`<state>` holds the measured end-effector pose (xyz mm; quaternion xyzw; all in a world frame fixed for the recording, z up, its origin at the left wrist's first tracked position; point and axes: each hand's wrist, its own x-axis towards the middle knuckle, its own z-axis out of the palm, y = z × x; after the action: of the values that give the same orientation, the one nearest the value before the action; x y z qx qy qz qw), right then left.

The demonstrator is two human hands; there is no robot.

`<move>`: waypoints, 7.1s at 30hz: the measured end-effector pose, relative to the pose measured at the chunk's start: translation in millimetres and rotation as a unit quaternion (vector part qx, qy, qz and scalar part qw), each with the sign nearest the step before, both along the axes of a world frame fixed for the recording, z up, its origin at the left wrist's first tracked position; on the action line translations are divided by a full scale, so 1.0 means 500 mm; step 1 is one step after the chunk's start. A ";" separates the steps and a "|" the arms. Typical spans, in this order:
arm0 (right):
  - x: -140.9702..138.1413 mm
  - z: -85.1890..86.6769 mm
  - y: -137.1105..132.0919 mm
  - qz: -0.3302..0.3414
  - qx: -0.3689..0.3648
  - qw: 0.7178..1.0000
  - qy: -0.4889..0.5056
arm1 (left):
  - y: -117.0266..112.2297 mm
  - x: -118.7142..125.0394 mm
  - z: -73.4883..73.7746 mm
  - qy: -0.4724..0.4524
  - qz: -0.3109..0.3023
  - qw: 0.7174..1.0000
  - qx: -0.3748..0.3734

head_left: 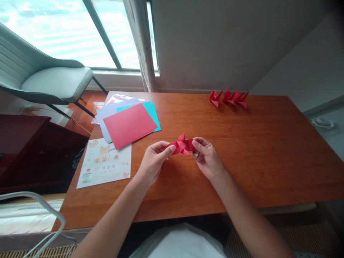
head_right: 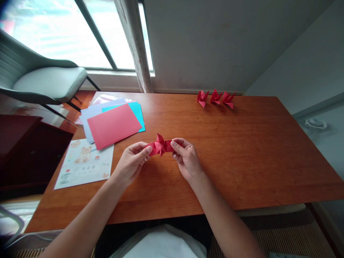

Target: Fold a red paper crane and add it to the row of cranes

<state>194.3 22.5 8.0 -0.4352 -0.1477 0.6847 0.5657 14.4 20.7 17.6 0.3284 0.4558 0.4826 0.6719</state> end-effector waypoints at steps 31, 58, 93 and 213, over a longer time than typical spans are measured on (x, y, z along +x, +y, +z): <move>0.024 0.010 -0.001 0.108 0.049 0.992 -0.047 | 0.005 -0.019 0.018 -0.031 -0.056 0.997 -0.042; 0.027 -0.014 0.014 0.007 0.004 1.000 0.029 | 0.011 -0.018 0.019 -0.104 0.014 0.992 -0.072; 0.038 0.019 0.002 0.162 0.171 0.919 -0.316 | -0.001 -0.011 -0.006 0.099 0.011 0.995 0.029; 0.003 0.003 0.002 -0.044 0.089 0.992 -0.082 | 0.005 -0.004 -0.002 -0.146 0.083 0.981 -0.093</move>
<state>196.0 23.8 9.7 -0.4441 -0.2347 0.6048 0.6180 12.4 23.1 16.5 0.1515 0.4210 0.5349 0.7167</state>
